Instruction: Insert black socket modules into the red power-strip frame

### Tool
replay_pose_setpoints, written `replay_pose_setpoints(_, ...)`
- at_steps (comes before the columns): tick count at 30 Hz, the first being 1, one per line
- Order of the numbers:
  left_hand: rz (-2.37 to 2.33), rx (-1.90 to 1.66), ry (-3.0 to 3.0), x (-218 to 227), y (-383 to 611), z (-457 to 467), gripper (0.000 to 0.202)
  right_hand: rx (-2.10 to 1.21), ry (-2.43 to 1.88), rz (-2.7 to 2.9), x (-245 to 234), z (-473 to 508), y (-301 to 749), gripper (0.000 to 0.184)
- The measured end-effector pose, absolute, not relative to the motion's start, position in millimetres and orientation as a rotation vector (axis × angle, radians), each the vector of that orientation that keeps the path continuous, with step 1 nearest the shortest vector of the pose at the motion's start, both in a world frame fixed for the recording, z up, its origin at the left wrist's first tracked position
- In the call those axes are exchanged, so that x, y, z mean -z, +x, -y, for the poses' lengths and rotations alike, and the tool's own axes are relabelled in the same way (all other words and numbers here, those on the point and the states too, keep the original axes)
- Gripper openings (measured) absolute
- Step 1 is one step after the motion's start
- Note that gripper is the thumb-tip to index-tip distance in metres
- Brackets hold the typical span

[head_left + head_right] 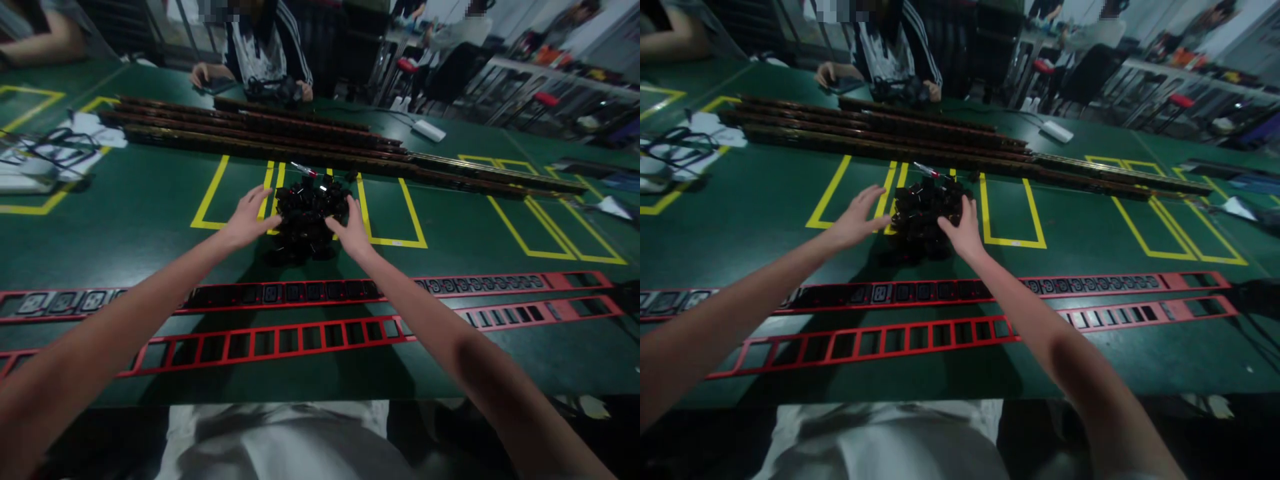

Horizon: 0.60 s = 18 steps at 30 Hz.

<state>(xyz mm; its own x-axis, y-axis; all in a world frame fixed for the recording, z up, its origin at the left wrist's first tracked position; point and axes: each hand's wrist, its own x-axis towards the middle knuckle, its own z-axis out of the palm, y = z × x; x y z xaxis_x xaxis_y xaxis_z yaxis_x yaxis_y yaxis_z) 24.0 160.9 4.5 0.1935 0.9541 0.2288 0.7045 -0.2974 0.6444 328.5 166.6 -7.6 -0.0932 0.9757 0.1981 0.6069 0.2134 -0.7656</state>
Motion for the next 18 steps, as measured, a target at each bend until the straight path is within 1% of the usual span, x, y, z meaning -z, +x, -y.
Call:
replay_pose_setpoints(1,-1.535,-0.683,2.172,-4.4,17.6,-141.5,0.098,-0.621,-1.505,1.960,6.3,-151.2,336.4,0.109)
replay_pose_setpoints(2,-1.509,-0.508,2.248,-2.8,15.9,-126.1,0.106,-0.568,-1.534,2.134,5.4,-138.1,342.1,0.112)
replay_pose_setpoints(4,-1.444,-0.249,2.366,1.3,27.2,-111.8,0.112,-0.429,-1.569,2.408,3.4,-123.6,343.8,0.110)
replay_pose_setpoints(5,-1.421,-0.199,2.404,2.5,38.2,-112.9,0.113,-0.360,-1.582,2.492,1.6,-122.8,340.2,0.108)
replay_pose_setpoints(8,-1.504,-0.299,2.402,-1.7,72.8,-132.7,0.105,-0.222,-1.624,2.529,-8.3,-133.1,325.1,0.098)
replay_pose_setpoints(10,-1.584,-0.434,2.369,-11.9,82.6,-138.1,0.106,-0.187,-1.643,2.450,-18.9,-132.9,324.3,0.088)
replay_pose_setpoints(12,-1.572,-0.472,2.402,-25.4,75.1,-123.1,0.108,-0.192,-1.597,2.419,-30.6,-116.5,336.1,0.078)
replay_pose_setpoints(13,-1.518,-0.433,2.425,-31.7,65.5,-107.8,0.106,-0.230,-1.555,2.442,-35.6,-102.8,345.7,0.074)
replay_pose_setpoints(15,-1.385,-0.229,2.440,-39.7,39.3,-67.5,0.101,-0.383,-1.419,2.583,-41.4,-71.2,367.7,0.068)
replay_pose_setpoints(17,-1.409,-0.052,2.431,-39.6,10.6,-27.7,0.098,-0.445,-1.362,2.707,-41.0,-44.6,387.0,0.064)
replay_pose_setpoints(18,-1.455,0.004,2.432,-37.0,-2.5,-12.2,0.093,-0.434,-1.361,2.750,-39.1,-36.0,393.9,0.063)
